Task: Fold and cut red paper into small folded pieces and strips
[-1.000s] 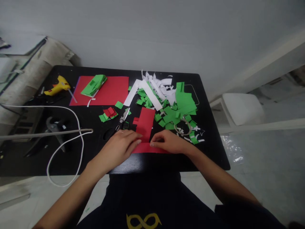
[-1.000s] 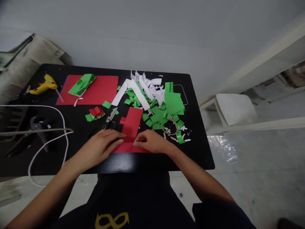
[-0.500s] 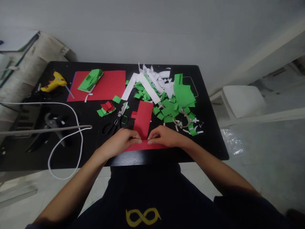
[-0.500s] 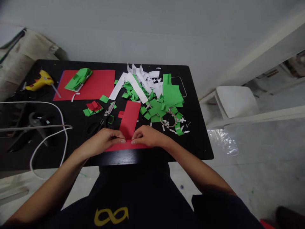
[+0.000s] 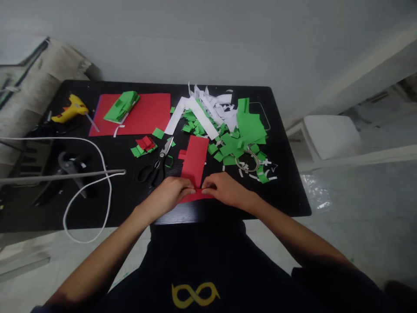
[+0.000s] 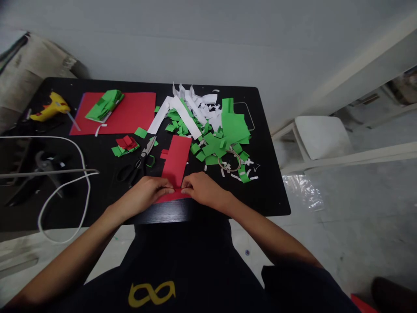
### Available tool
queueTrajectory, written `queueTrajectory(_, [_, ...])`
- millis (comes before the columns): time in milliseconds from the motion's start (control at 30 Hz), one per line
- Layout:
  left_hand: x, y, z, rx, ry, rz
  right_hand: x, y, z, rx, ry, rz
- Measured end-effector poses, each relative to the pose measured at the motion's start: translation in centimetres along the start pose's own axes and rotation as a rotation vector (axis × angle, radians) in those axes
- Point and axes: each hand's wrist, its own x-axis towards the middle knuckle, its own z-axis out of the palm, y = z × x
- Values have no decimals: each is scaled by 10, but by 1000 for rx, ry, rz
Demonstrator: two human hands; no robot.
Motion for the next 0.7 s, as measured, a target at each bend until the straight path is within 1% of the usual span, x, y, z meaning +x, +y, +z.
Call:
queueTrajectory(133, [-1,2,4,86,26,1,-2,4,12,-163,93,-46])
queueTrajectory(233, [-1,5,5,194,43,6,-7,8,22,-277,217,-142])
queueTrajectory(300, [-1,6,5,244,44,15,-12,11,30,-362,261,-217])
queueTrajectory(400, [-1,7,5,299,22,23,-21,16,42,-445,254,-316])
queueTrajectory(500, [-1,9,7,389,15,8,-27,20,51,-470,260,-323])
queueTrajectory(600, [-1,13,9,535,47,2,-28,22,54,-481,270,-312])
queueTrajectory(700, [-3,15,11,680,134,52,-29,20,55,-481,279,-309])
